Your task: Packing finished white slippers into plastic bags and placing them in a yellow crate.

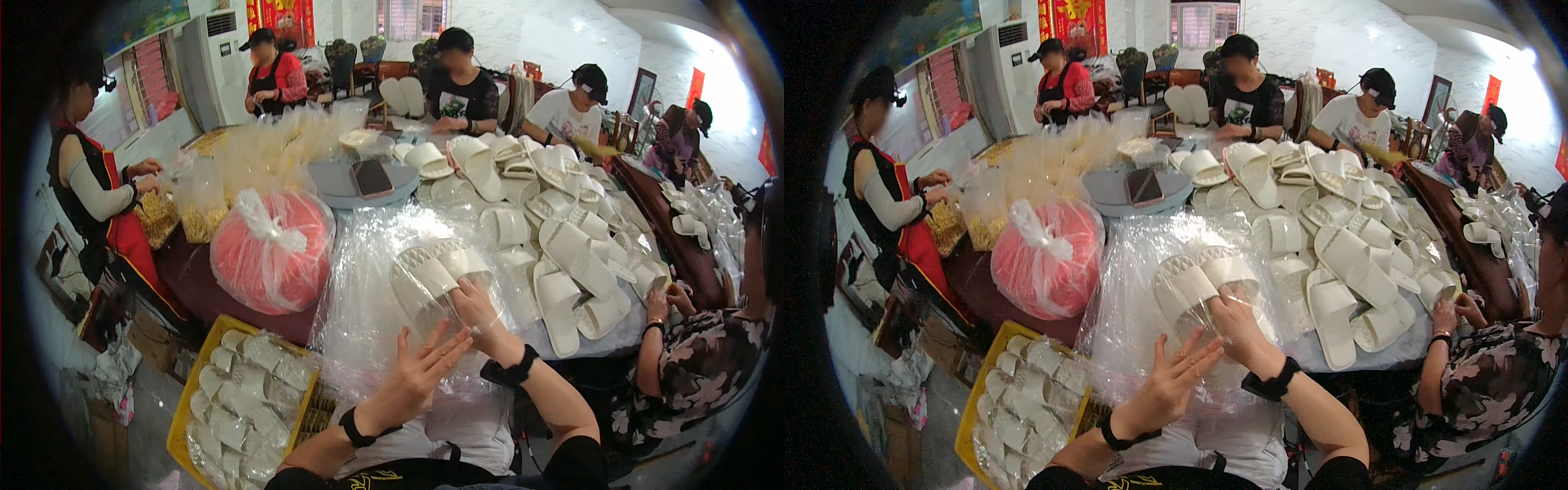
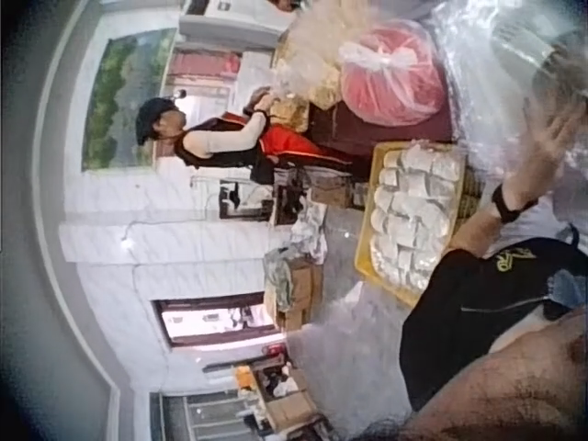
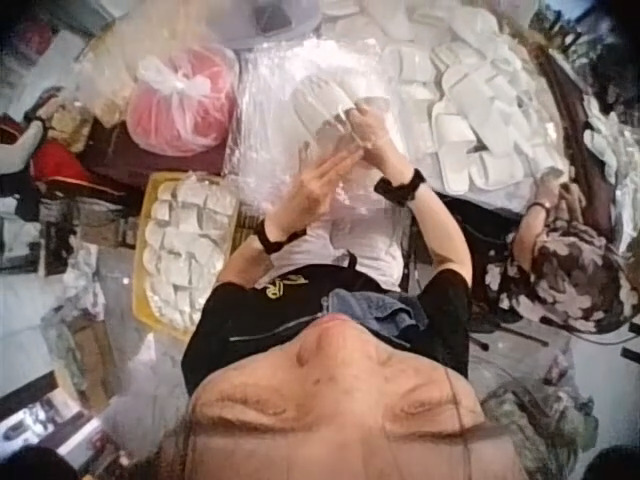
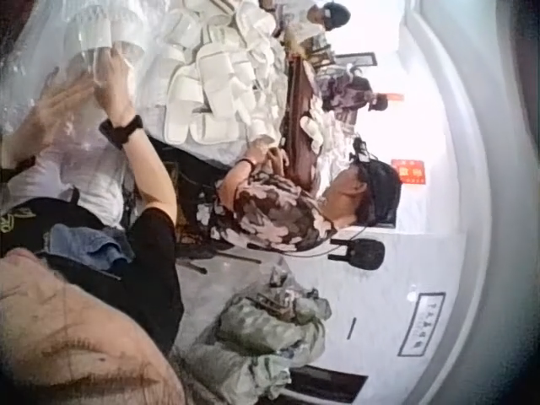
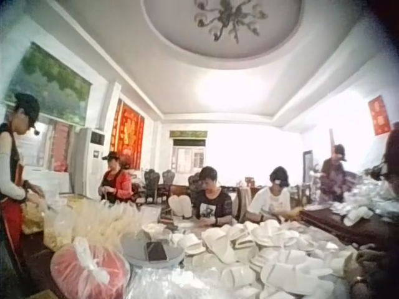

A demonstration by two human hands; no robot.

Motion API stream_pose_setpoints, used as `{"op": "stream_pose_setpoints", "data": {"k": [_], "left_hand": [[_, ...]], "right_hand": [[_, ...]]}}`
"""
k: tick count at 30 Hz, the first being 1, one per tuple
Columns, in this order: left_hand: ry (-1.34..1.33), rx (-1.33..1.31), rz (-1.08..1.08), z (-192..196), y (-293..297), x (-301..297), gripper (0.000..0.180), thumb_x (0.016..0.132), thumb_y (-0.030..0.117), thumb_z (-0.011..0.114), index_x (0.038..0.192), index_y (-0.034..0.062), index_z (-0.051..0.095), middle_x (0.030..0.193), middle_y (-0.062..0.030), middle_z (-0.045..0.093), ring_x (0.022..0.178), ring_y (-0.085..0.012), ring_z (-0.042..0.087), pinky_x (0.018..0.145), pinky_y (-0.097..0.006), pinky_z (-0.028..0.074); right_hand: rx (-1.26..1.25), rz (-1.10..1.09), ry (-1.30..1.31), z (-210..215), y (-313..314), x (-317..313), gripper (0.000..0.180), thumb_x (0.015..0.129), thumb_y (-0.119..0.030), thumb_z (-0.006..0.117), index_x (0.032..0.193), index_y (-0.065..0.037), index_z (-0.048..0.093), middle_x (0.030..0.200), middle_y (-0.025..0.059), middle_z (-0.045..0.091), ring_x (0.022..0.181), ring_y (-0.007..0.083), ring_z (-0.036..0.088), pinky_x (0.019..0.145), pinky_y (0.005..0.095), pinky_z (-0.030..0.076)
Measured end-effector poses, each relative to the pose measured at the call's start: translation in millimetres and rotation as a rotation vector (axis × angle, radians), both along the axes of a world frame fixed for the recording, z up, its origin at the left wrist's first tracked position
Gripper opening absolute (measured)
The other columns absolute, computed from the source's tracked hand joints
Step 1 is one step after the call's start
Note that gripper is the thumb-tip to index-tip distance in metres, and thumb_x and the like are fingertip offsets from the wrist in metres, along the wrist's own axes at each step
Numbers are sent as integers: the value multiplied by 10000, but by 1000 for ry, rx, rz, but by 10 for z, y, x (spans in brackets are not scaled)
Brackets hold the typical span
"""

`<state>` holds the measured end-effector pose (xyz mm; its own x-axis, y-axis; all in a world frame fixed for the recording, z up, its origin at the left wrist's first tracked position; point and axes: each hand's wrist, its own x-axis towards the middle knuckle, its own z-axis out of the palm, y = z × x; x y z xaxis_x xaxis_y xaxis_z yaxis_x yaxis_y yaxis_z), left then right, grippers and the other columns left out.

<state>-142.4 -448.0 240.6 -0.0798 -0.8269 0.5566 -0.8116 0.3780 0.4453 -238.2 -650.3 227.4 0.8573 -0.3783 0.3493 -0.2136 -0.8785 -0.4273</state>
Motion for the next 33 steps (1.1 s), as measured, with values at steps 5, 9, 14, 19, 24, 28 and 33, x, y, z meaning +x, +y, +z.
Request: {"op": "stream_pose_setpoints", "data": {"k": [5, 9, 14, 19, 24, 28, 33], "left_hand": [[-21, 30, -41, -72, 54, -9, 781, 787, -163, 494, 1534, 56, 436, 1632, -103, 391, 1551, -327, 279, 1132, -742, 138], [86, 64, -1, -213, 174, 11, 779, 784, -154, 522, 1529, 61, 443, 1628, -120, 393, 1546, -332, 289, 1144, -733, 123], [68, 138, 11, -254, 113, 30, 772, 779, -134, 542, 1520, 61, 452, 1615, -126, 414, 1525, -341, 334, 1169, -709, 96], [214, -24, -56, -146, 228, 273, 783, 739, -142, 507, 1499, 47, 480, 1572, -188, 451, 1504, -362, 366, 1223, -615, 107], [89, 32, 0, -155, 63, 497, 802, 751, -127, 575, 1521, 58, 446, 1579, -179, 429, 1498, -404, 344, 1221, -567, 225], [-83, 183, 42, -281, 29, 561, 704, 789, -132, 575, 1450, 103, 534, 1524, -137, 507, 1465, -421, 385, 1145, -565, 374], [-132, 178, 89, -503, 56, 612, 428, 813, -77, 636, 1221, 51, 662, 1443, -139, 578, 1401, -412, 465, 1124, -548, 402]], "right_hand": [[-162, -91, -195, -328, -471, 423, 323, 827, -60, 602, 1142, 4, 582, 1275, 258, 511, 1191, 469, 456, 990, 578, 407], [-712, -276, -183, -580, -611, 677, 446, 846, -109, 626, 1252, 63, 556, 1376, 300, 480, 1285, 460, 455, 1003, 616, 407], [-236, -229, 143, -798, -886, 669, 529, 923, -140, 575, 1440, -47, 508, 1475, 288, 448, 1430, 491, 366, 1006, 687, 386], [-234, -257, 79, -367, -280, 376, 484, 937, -138, 616, 1417, -108, 554, 1569, 202, 379, 1438, 430, 360, 1043, 637, 379], [-201, -32, 216, -2, 253, -539, 527, 886, -19, 614, 1401, -129, 579, 1571, 182, 405, 1421, 428, 403, 1070, 580, 399], [52, 201, 341, 232, 292, -1269, 481, 833, 35, 629, 1303, -62, 643, 1379, 182, 602, 1304, 335, 557, 1030, 449, 470], [-126, -283, -82, 421, -11, -1536, 575, 794, 116, 596, 1326, -99, 642, 1400, 135, 602, 1300, 304, 573, 1025, 426, 471]]}}
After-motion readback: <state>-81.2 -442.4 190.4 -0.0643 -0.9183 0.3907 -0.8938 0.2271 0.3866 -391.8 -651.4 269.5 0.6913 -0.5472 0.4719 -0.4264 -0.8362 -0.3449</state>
